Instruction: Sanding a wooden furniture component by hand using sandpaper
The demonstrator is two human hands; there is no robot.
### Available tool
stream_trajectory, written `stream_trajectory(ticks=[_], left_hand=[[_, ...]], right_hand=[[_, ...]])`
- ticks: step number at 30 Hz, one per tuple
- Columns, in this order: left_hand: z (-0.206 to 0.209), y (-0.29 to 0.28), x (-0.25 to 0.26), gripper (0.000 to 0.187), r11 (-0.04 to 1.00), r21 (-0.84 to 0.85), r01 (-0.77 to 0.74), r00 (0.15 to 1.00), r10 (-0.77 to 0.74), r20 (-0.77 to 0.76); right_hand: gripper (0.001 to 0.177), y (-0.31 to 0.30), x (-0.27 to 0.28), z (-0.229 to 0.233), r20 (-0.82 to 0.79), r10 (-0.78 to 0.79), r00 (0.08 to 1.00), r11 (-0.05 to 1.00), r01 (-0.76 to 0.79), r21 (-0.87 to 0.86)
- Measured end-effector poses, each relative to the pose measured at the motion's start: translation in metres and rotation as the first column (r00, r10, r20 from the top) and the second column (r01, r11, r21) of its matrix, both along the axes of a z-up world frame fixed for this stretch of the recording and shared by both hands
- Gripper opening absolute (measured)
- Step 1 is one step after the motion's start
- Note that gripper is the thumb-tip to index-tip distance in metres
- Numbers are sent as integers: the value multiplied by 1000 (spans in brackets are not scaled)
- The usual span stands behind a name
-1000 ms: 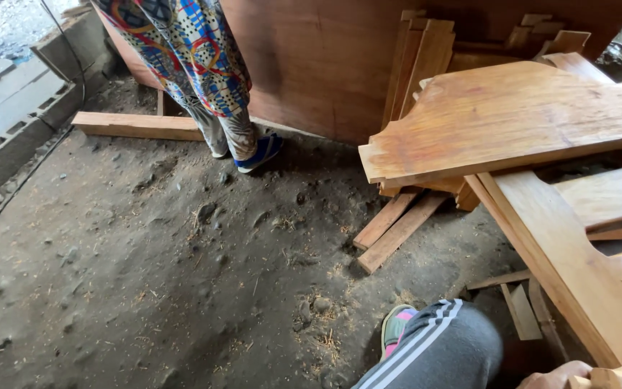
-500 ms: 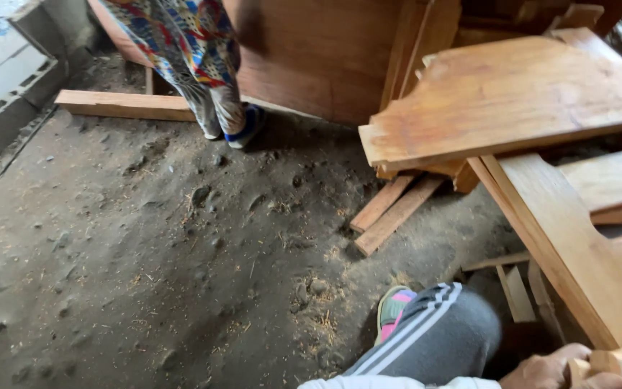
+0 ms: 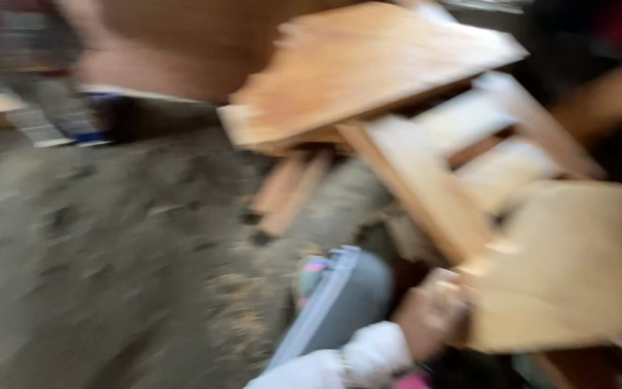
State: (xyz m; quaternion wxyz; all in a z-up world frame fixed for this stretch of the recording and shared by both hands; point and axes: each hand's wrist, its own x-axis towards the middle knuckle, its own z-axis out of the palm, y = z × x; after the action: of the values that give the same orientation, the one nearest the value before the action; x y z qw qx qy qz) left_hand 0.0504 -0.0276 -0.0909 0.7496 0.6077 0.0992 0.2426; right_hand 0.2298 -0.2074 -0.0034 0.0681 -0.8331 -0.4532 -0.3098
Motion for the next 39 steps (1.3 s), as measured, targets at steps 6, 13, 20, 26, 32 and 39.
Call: stream_trajectory(ticks=[6,13,20,26,32,39], left_hand=[[42,18,-30,36,995,-98,10,1000,-9,13],[59,21,-38,45,995,-94,-37,999,36,-12],[54,22,-34,47,997,-79,-18,999,15,-35],[59,18,-33,41,979,-203,-25,998,35,47],[58,22,-35,49,999,-47,-8,1000,7,-12],[65,25,-38,45,994,-109,20,996,-29,-85]], right_hand=[[46,-6,-126,41,-68,165,984,985,-168,-30],[48,-48,-89,65,-406,149,902,989,-138,56],[54,-53,-87,97,-755,101,648,695,497,520],[58,-17,-61,71,-709,572,414,491,519,699],[23,-11,-46,49,-730,-76,679,640,595,486],[40,-14,-41,61,-745,-101,659,723,563,401]])
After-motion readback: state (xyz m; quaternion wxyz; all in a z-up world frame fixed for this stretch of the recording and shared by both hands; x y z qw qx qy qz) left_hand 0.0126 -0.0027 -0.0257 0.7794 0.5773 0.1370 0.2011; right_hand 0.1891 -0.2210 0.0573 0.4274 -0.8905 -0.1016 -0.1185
